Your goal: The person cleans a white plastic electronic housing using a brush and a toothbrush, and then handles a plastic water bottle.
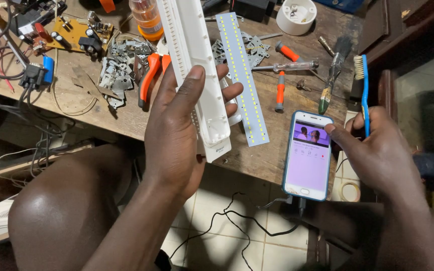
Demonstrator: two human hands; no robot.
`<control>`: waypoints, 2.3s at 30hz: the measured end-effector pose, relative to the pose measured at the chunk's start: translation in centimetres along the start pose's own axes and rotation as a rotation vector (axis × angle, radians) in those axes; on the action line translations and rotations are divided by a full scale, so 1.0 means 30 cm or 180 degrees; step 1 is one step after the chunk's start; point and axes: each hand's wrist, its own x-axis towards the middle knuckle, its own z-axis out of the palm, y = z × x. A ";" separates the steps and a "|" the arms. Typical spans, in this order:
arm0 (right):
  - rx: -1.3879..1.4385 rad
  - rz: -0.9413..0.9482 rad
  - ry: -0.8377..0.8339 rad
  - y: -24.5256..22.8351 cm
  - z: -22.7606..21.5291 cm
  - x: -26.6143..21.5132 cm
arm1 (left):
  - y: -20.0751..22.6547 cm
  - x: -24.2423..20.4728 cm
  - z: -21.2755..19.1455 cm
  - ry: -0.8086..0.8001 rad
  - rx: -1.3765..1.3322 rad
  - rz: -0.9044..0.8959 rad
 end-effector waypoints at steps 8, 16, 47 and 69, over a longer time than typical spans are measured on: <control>-0.0070 0.0136 -0.0058 -0.022 -0.009 -0.007 | -0.010 0.007 -0.012 -0.0138 -0.0081 0.0025; -0.0096 0.0091 -0.0023 -0.018 -0.006 -0.007 | -0.012 0.006 -0.013 -0.0146 0.0002 0.0080; -0.0111 -0.0009 -0.0020 -0.002 -0.003 0.002 | 0.013 0.003 0.014 0.0281 0.0053 0.0058; -0.0087 -0.0229 0.0109 0.049 -0.009 0.037 | 0.020 0.009 0.021 0.0317 0.0331 -0.0114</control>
